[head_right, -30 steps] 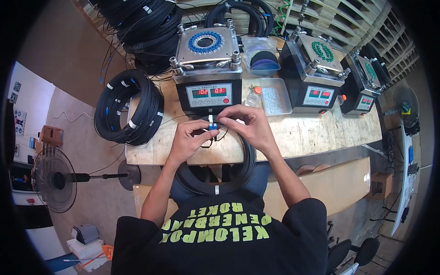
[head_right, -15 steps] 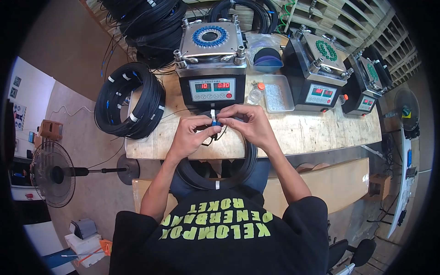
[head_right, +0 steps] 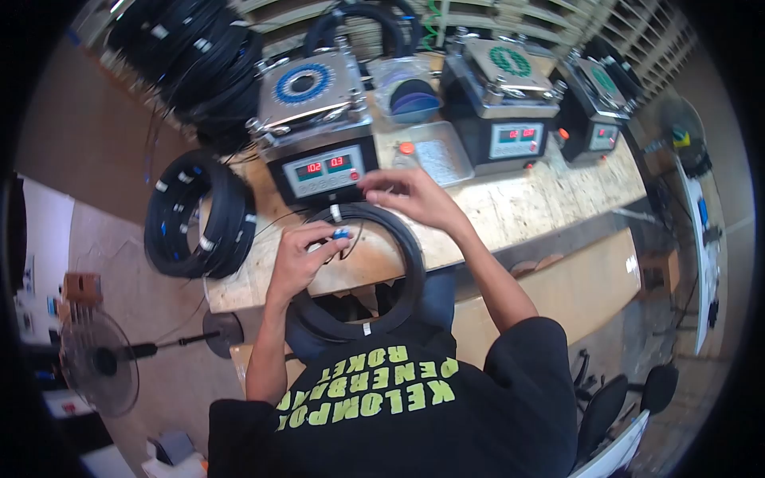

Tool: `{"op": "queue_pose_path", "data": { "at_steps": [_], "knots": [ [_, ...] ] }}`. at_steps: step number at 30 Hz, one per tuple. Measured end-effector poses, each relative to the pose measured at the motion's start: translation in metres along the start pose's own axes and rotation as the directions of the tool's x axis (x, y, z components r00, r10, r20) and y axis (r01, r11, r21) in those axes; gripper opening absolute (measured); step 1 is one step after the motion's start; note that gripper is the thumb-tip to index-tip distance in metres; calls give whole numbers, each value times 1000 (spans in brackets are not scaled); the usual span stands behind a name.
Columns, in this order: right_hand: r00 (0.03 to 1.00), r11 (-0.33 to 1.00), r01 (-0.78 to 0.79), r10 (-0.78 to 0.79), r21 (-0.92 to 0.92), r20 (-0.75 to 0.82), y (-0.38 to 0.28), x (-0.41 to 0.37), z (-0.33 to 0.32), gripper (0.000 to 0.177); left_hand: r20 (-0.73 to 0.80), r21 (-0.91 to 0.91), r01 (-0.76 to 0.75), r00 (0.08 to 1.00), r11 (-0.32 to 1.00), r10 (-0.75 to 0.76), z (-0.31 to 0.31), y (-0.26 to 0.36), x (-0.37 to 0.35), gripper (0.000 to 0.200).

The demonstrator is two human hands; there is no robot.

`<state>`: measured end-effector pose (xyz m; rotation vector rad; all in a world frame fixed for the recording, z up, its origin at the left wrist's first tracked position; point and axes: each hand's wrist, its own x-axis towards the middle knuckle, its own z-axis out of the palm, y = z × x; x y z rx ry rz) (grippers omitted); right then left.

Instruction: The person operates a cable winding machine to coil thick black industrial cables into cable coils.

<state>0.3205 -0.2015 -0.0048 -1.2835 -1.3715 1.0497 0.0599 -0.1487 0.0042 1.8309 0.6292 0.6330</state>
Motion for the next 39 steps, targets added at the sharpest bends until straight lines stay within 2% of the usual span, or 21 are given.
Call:
{"op": "queue_pose_path", "data": {
  "at_steps": [1,3,5,8,9,11,12,16,19,22,28,31,32,34,37,38,39],
  "knots": [
    [997,997,-38,34,-62,-63,14,7,-17,24,20,7,12,1000,1000,-12,1,-2,-2,19],
    [977,911,-68,-22,-407,-212,34,17,-56,22,51,21,35,998,999,-36,1,1,-6,17],
    [949,833,-215,55,-510,-310,70,28,-94,22,59,-5,39,998,999,-38,3,-7,-10,16],
    [957,641,-249,50,-726,-284,142,36,-137,25,65,-79,158,986,984,-153,5,-5,-17,16],
    [961,592,-251,57,-766,-271,172,40,-146,25,64,-76,168,984,983,-164,4,-5,-18,16],
    [943,516,-330,222,-790,-249,185,43,-144,22,61,-88,184,982,979,-179,3,-7,-21,16],
    [950,478,-285,256,-831,-178,188,43,-140,21,57,-103,187,982,977,-182,3,-10,-22,16],
    [948,507,-305,238,-806,-210,214,44,-129,18,59,-150,220,975,964,-213,2,-16,-26,17],
    [921,415,-385,120,-824,-369,220,45,-125,14,70,-99,208,977,973,-202,0,-21,-28,18],
    [896,521,-379,-1,-765,-445,224,40,-125,11,47,-148,216,976,965,-212,3,-20,-30,18],
    [931,598,-214,-114,-772,-346,221,31,-135,12,66,-140,236,971,962,-228,4,-21,-28,19],
    [938,666,-155,-133,-729,-321,214,32,-136,20,63,-145,234,972,961,-227,5,-22,-26,19],
    [931,693,-179,-111,-698,-349,211,32,-136,20,60,-146,232,972,962,-225,6,-22,-26,20],
    [917,744,-219,-65,-631,-395,159,25,-122,21,48,-176,239,971,955,-234,7,-22,-25,19],
    [905,893,-281,126,-352,-406,111,26,-112,14,31,-193,261,965,946,-260,8,-22,-25,18],
    [916,904,-204,42,-375,-399,105,27,-107,12,19,-197,272,962,942,-273,8,-22,-24,18],
    [921,907,-187,27,-378,-390,89,26,-99,14,11,-205,269,962,941,-273,8,-20,-23,18]
  ]
}}
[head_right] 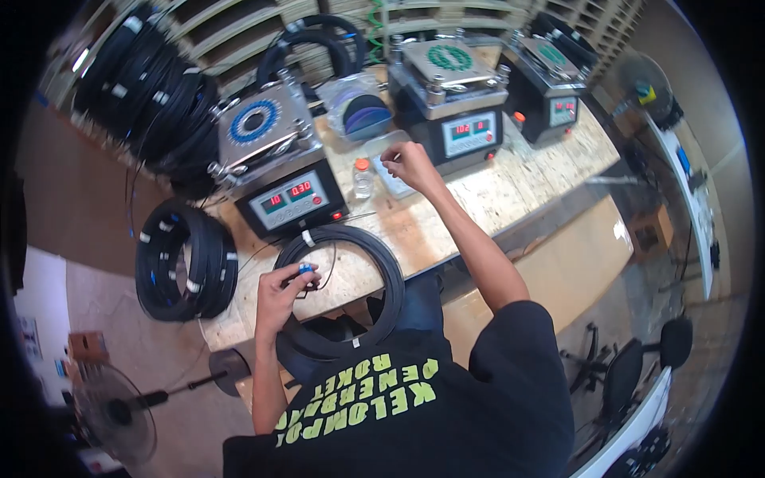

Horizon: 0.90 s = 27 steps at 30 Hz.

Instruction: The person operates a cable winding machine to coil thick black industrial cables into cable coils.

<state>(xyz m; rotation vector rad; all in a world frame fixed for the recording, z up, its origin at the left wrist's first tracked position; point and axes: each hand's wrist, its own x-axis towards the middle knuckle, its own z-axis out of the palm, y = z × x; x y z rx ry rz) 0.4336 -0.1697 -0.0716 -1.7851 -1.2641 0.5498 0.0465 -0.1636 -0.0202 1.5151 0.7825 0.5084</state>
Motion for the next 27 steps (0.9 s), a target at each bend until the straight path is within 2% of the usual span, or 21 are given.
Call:
{"op": "queue_pose_path", "data": {
  "at_steps": [2,4,5,8,10,15,18,19,22,25,27],
  "knots": [
    [995,987,91,-95,133,19,-30,-10,6,17,6,81,-66,998,995,66,-2,-5,4,23],
    [975,953,141,-180,267,127,-60,-20,13,18,-4,25,-79,997,997,80,-1,-2,4,24],
    [968,942,110,-174,318,179,-79,-29,17,16,-12,-23,-78,997,997,78,1,-3,5,24],
    [923,957,131,-213,257,321,-128,-51,27,16,-31,-55,-74,997,996,72,1,1,5,25],
    [878,941,220,-305,257,368,-147,-61,32,17,-50,-90,-95,995,991,91,2,2,6,26],
    [818,907,310,-407,285,406,-168,-74,42,18,-67,-95,-126,990,987,120,0,5,6,29],
    [865,903,81,-275,423,420,-177,-81,48,21,-71,-88,-137,989,987,131,0,8,7,30],
    [870,878,59,-279,475,407,-178,-82,50,24,-74,-87,-141,988,986,135,0,8,7,30],
    [874,896,28,-237,442,424,-173,-81,53,17,-87,-67,-161,984,985,155,1,10,7,30],
    [874,925,119,-270,361,405,-170,-82,54,15,-99,-18,-175,980,984,172,2,12,7,29],
    [874,913,133,-291,386,388,-168,-82,57,13,-86,6,-158,984,987,158,1,17,6,26]
  ]
}}
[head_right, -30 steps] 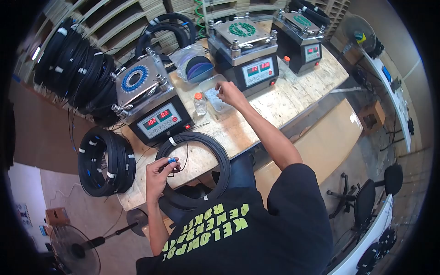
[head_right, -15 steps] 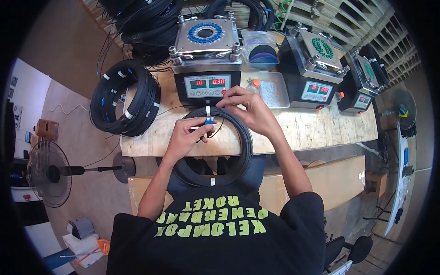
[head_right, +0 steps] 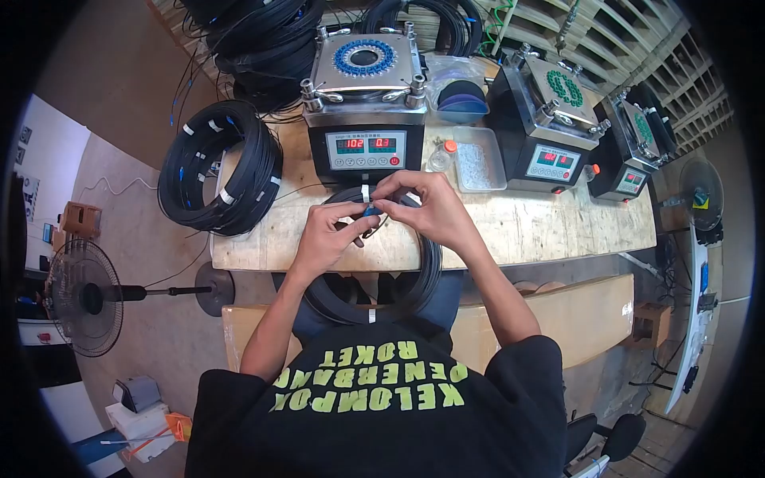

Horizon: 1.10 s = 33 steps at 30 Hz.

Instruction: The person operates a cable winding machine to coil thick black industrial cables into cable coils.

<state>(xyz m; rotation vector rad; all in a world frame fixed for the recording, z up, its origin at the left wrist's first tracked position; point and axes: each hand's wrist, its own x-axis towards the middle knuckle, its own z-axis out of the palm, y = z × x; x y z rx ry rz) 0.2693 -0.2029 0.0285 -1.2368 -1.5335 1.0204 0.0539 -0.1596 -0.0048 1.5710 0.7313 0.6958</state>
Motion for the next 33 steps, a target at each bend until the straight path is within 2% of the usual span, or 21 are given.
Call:
{"op": "queue_pose_path", "data": {
  "at_steps": [7,10,13,19,22,26,28,31,33],
  "knots": [
    [997,998,-63,62,15,48,-2,-1,-1,15,14,39,25,1000,999,-26,0,1,0,25],
    [999,999,-32,32,3,41,2,-2,1,15,-9,55,-34,999,998,34,2,-1,-1,25],
    [998,999,-38,37,15,41,6,-2,0,16,8,57,-14,1000,998,14,2,1,-1,24],
    [998,998,-25,21,53,66,12,-1,-3,18,62,-34,69,996,997,-67,1,0,-1,25],
    [994,992,-85,78,93,83,5,-1,-4,20,29,-118,-4,1000,993,8,2,-9,2,26],
    [994,993,-57,47,101,100,8,0,-2,20,53,-119,22,998,993,-16,0,-9,2,26],
    [989,991,-84,70,100,131,3,1,-4,19,61,-118,37,998,992,-30,0,-8,2,26],
    [977,1000,-25,23,10,214,6,3,-11,22,92,-127,78,994,989,-66,-2,-7,0,26],
    [982,994,-59,42,90,183,8,-1,-10,24,76,-200,70,996,977,-56,-3,-11,0,25]
  ]
}}
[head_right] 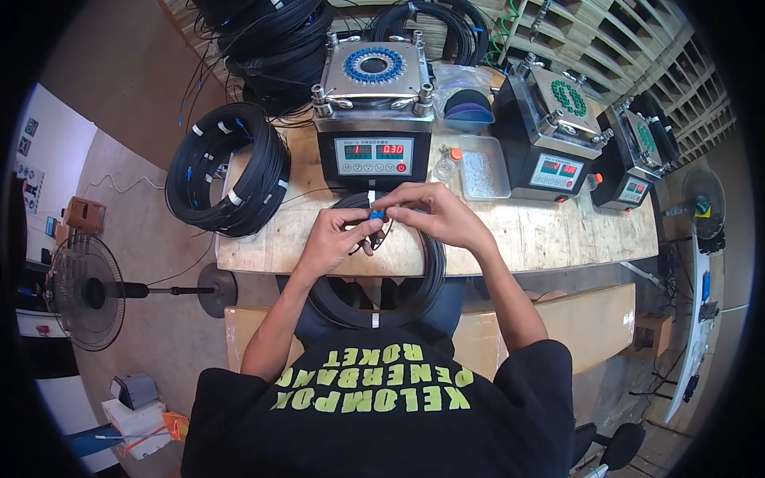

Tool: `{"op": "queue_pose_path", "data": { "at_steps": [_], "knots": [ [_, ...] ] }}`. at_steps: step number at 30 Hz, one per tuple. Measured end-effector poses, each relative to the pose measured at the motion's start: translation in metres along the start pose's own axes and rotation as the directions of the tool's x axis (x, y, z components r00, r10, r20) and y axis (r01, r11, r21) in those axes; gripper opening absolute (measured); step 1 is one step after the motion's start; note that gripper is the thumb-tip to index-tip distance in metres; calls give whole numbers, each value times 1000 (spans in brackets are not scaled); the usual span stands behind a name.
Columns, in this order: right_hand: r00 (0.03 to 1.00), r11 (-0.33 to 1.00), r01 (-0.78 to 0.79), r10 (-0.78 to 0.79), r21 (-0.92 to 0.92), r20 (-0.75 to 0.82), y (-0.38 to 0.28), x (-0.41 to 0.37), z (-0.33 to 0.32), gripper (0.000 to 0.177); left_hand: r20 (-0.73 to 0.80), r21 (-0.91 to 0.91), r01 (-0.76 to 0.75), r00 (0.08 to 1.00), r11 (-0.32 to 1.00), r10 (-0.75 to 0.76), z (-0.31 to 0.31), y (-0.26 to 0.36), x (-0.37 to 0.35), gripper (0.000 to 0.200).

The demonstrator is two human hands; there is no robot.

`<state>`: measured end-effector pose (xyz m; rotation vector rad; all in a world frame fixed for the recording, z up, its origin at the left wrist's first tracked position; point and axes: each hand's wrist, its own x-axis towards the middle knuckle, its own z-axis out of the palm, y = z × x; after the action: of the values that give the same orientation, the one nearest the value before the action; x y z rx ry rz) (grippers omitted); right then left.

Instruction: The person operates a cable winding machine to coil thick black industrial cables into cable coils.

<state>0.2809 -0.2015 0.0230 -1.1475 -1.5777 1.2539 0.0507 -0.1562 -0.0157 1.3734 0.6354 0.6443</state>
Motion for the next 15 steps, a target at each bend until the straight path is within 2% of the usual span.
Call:
{"op": "queue_pose_path", "data": {
  "at_steps": [1,4,6,7,10,12,14,15],
  "knots": [
    [1000,999,-7,8,42,-16,2,-1,1,24,-7,-36,-8,1000,999,8,-1,0,1,24],
    [992,992,-124,124,9,-6,10,-5,0,30,29,-80,8,1000,997,-6,-3,11,-4,22],
    [962,957,-258,267,-129,58,30,-11,1,31,123,-9,32,992,999,-31,-6,6,-9,22],
    [957,935,-258,281,-242,67,46,-12,4,31,172,29,43,984,999,-47,-6,2,-10,21],
    [931,889,-364,359,-276,-71,101,-21,19,30,356,13,136,925,991,-132,-1,-15,-22,22],
    [923,908,-385,380,-166,-61,140,-29,24,31,399,260,-22,913,965,-87,1,-25,-30,23],
    [913,915,-404,401,-24,-81,152,-31,27,32,423,455,-26,886,890,-190,1,-36,-33,22],
    [903,910,-410,415,66,-107,152,-30,31,32,438,406,21,873,914,-215,2,-44,-37,26]
  ]
}}
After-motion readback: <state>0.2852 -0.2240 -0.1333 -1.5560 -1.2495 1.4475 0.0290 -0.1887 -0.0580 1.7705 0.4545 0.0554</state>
